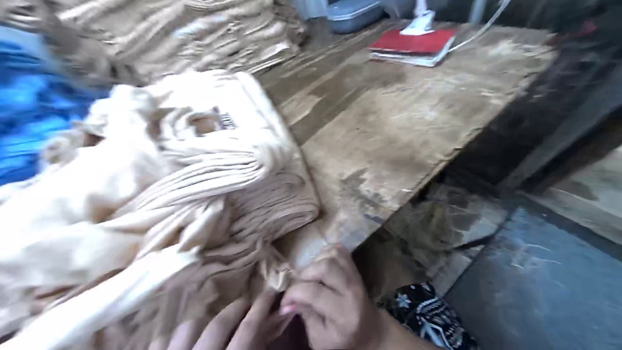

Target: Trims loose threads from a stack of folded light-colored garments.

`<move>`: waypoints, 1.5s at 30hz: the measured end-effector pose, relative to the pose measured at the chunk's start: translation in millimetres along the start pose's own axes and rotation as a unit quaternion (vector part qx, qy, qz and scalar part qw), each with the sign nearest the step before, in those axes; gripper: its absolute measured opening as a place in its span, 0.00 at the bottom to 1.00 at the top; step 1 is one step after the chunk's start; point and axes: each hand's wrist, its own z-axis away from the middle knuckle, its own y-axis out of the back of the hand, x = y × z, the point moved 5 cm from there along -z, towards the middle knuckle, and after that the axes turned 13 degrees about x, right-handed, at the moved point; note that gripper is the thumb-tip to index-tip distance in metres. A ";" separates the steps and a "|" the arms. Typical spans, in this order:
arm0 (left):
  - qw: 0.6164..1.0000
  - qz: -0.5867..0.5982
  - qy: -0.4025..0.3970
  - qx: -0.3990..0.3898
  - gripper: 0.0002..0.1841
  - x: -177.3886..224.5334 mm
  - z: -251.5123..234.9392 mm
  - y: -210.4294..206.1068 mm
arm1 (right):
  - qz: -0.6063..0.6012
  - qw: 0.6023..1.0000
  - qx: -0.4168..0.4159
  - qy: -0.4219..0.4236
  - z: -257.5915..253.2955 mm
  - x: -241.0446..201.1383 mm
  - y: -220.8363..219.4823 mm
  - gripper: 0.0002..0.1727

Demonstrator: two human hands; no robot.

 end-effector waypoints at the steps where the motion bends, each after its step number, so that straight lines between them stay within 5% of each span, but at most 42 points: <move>1: 1.000 0.001 0.005 0.003 0.12 -2.2 -0.5 -0.6 | 0.004 1.000 0.004 -0.007 2.5 2.1 1.8 0.07; 6: 0.998 0.039 0.048 0.011 0.11 -15.5 1.5 2.1 | 0.016 0.997 0.020 -0.077 6.5 14.7 20.4 0.12; 10: 0.984 0.088 0.142 -0.058 0.22 -19.1 0.3 -3.7 | 0.073 0.994 -0.008 -0.078 1.4 10.3 20.1 0.15; 12: 0.975 0.115 0.182 -0.054 0.11 -24.3 1.5 -9.6 | 0.131 0.987 -0.060 -0.069 -2.3 5.3 5.9 0.20; 15: 0.968 0.137 0.205 -0.042 0.08 -34.5 1.6 -12.2 | 0.150 0.986 -0.051 -0.045 -2.1 6.7 -5.4 0.07; 18: 0.966 0.142 0.215 -0.031 0.08 -42.8 1.4 -5.9 | 0.126 0.992 -0.027 -0.012 -6.4 1.6 6.8 0.08; 22: 0.988 0.092 0.127 -0.007 0.20 -27.3 -4.7 15.2 | 0.116 0.993 -0.023 -0.001 -1.0 -8.3 20.9 0.10; 26: 0.999 -0.029 -0.036 0.028 0.13 10.4 -11.3 13.6 | 0.112 0.994 -0.003 -0.013 2.3 -9.7 18.7 0.12; 30: 0.998 -0.043 -0.019 0.032 0.09 2.3 -14.0 -1.3 | 0.117 0.993 -0.018 -0.024 -1.5 -12.8 18.3 0.16; 32: 0.998 0.005 0.062 -0.033 0.17 -11.2 -17.7 -2.6 | 0.145 0.987 -0.052 -0.036 -2.5 -9.1 16.8 0.15; 34: 0.986 0.049 0.139 -0.080 0.12 -31.2 -17.9 -7.1 | 0.156 0.980 -0.119 -0.027 0.6 -4.5 9.7 0.16; 38: 0.943 0.144 0.298 -0.037 0.11 -74.8 -25.9 -2.9 | 0.031 0.967 -0.251 0.032 -7.5 -0.8 11.2 0.10; 42: 0.923 0.200 0.328 -0.009 0.09 -80.0 -27.8 0.1 | 0.078 0.890 -0.450 0.005 -16.2 0.4 41.4 0.07; 45: 0.922 0.226 0.315 0.003 0.08 -75.1 -27.5 -1.1 | 0.161 0.886 -0.434 -0.009 -16.8 3.2 51.6 0.20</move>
